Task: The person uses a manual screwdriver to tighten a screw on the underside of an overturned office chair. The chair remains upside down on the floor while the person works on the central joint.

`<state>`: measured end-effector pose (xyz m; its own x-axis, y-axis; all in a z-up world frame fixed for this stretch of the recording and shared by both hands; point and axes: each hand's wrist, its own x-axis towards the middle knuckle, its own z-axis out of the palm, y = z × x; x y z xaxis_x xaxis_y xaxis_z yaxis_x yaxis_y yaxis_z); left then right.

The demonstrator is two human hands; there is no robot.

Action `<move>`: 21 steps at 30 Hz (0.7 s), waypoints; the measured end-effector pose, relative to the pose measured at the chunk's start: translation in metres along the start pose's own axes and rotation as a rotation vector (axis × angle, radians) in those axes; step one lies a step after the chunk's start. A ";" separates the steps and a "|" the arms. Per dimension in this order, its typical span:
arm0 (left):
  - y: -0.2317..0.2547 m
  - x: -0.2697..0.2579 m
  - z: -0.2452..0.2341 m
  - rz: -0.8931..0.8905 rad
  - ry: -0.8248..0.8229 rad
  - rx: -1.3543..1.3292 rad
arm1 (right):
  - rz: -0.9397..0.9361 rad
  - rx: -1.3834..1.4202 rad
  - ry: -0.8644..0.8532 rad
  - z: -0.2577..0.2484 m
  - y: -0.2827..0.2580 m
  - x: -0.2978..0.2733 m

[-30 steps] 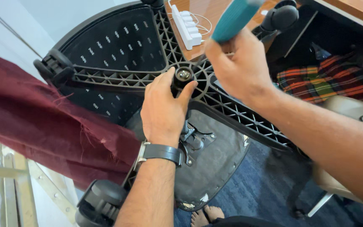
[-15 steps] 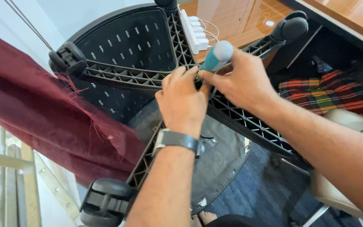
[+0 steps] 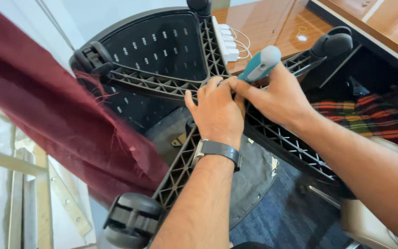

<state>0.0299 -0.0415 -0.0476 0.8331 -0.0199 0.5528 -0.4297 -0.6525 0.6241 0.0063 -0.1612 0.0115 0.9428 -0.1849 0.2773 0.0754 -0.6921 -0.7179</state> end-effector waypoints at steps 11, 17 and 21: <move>0.008 -0.004 -0.003 0.010 0.043 -0.007 | -0.092 0.308 -0.090 0.001 0.015 -0.009; 0.005 -0.002 -0.002 0.012 0.055 -0.007 | -0.038 0.289 -0.106 0.001 0.019 -0.006; 0.005 -0.002 0.000 0.024 0.091 0.013 | -0.142 0.345 -0.193 -0.003 0.021 -0.006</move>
<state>0.0266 -0.0449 -0.0456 0.7874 0.0334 0.6156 -0.4437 -0.6627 0.6034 0.0012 -0.1770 -0.0035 0.9563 0.0521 0.2877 0.2823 -0.4213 -0.8619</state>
